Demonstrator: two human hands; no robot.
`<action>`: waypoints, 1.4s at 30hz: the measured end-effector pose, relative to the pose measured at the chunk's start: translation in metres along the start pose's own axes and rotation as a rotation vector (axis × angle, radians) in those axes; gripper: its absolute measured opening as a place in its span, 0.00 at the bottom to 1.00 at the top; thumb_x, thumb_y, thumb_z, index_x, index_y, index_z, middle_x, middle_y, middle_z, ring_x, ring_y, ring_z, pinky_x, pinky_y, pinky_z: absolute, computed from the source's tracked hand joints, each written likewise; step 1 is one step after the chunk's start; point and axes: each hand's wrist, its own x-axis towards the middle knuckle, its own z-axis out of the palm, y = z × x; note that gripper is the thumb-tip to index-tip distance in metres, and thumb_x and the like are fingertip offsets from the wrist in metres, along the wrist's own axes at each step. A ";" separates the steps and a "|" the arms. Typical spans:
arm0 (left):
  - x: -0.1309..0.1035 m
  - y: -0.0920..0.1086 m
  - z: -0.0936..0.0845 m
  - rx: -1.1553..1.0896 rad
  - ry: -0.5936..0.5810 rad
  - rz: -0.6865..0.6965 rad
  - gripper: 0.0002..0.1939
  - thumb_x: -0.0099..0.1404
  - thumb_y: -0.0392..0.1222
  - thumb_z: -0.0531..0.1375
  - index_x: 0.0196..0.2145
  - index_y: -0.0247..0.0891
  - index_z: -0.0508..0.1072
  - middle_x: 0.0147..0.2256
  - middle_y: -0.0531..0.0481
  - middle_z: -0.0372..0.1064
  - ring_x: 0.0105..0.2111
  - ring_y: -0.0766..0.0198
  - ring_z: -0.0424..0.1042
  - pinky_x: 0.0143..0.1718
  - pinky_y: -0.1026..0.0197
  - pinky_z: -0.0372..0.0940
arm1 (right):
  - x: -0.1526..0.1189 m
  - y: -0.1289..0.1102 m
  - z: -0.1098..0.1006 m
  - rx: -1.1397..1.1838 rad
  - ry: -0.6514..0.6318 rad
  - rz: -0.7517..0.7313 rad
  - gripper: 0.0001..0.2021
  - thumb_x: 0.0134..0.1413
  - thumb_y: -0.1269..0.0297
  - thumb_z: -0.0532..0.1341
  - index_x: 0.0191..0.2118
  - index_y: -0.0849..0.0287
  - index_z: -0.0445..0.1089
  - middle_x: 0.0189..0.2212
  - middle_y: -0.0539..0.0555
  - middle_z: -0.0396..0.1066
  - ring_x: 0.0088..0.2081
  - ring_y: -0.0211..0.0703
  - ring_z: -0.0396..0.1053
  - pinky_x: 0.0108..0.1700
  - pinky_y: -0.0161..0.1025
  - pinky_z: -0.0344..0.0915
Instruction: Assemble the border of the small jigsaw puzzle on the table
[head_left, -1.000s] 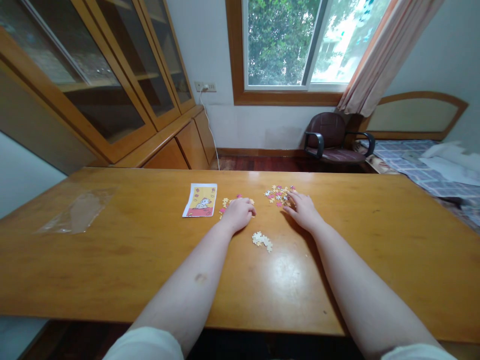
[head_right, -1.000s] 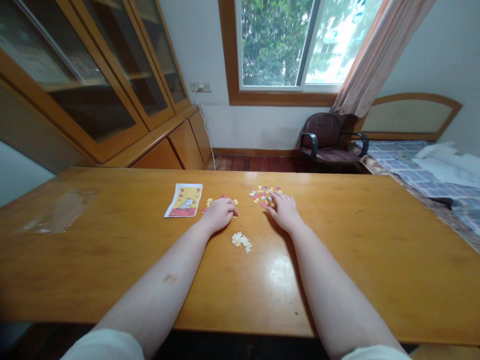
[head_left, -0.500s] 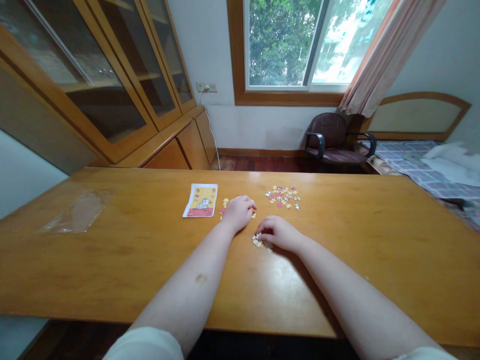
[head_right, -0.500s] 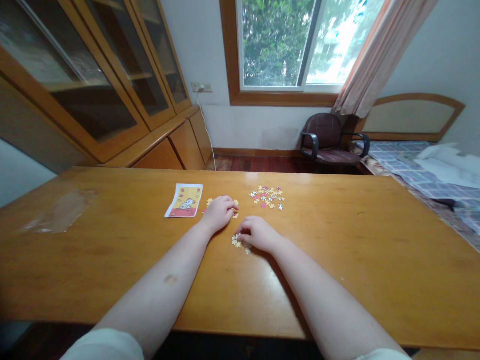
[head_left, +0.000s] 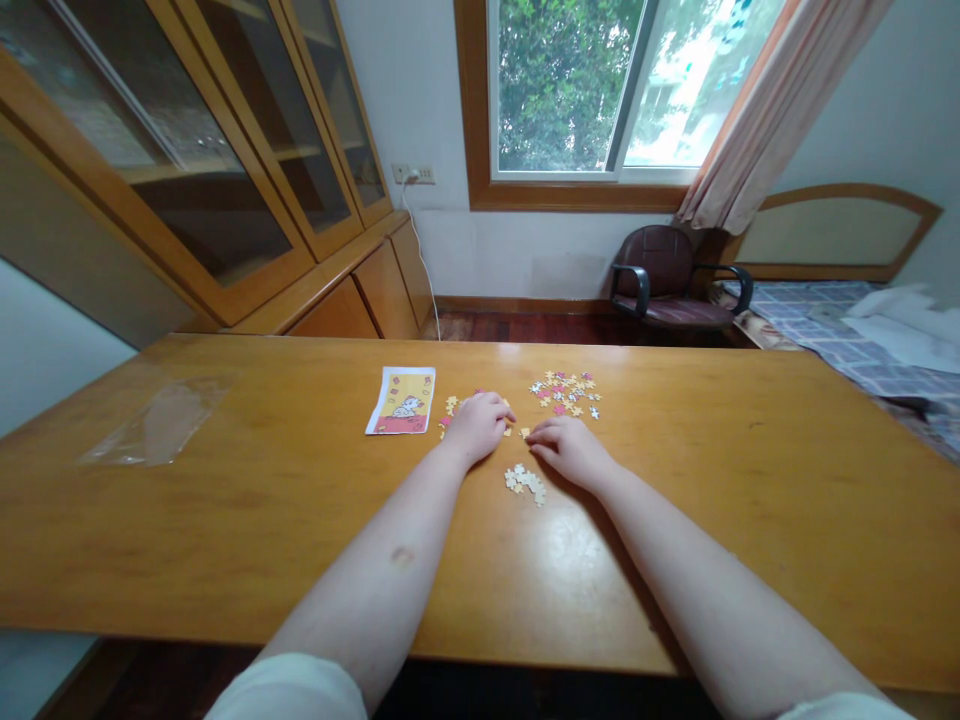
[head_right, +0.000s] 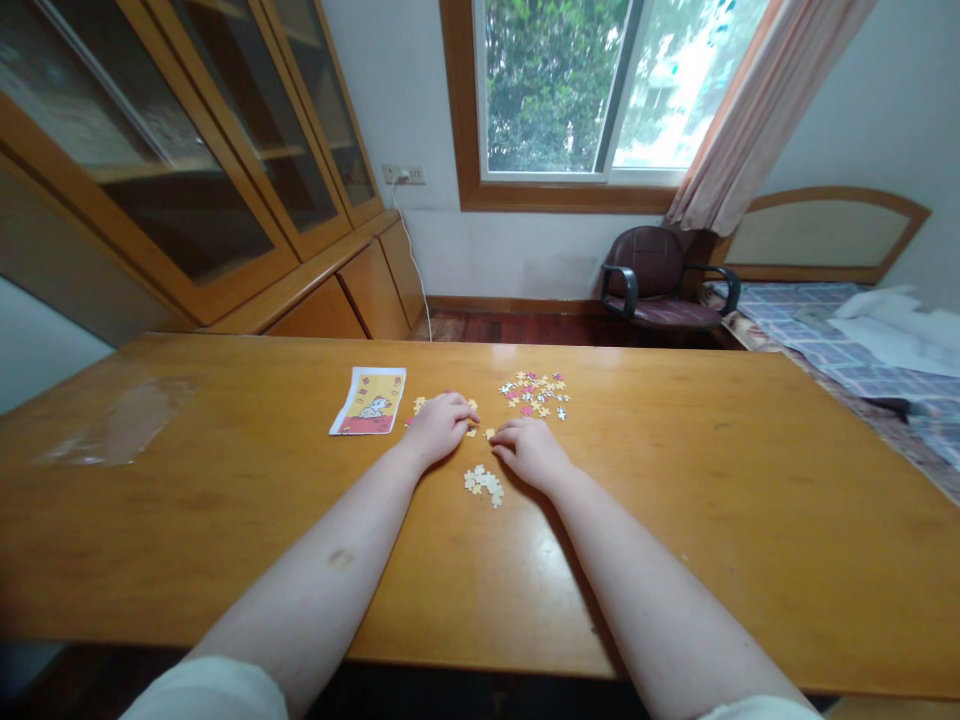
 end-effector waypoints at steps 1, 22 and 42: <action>0.000 0.001 0.000 -0.003 -0.025 0.033 0.16 0.60 0.32 0.53 0.35 0.43 0.80 0.35 0.49 0.71 0.39 0.60 0.68 0.46 0.57 0.62 | 0.000 0.000 -0.001 0.004 0.006 0.005 0.08 0.54 0.66 0.61 0.38 0.55 0.77 0.38 0.54 0.76 0.40 0.42 0.71 0.48 0.40 0.64; 0.002 -0.003 0.004 0.035 -0.022 -0.005 0.16 0.58 0.32 0.53 0.33 0.43 0.80 0.36 0.49 0.72 0.39 0.60 0.69 0.47 0.57 0.63 | -0.008 -0.014 -0.018 0.224 -0.341 0.013 0.03 0.46 0.65 0.67 0.29 0.56 0.77 0.29 0.50 0.74 0.32 0.38 0.70 0.37 0.34 0.64; -0.002 0.004 0.000 0.003 -0.116 0.166 0.18 0.59 0.30 0.54 0.36 0.47 0.80 0.35 0.50 0.70 0.39 0.61 0.68 0.45 0.58 0.62 | -0.005 -0.004 -0.020 -0.106 -0.077 0.156 0.08 0.55 0.62 0.59 0.36 0.55 0.76 0.35 0.53 0.73 0.36 0.40 0.70 0.40 0.35 0.63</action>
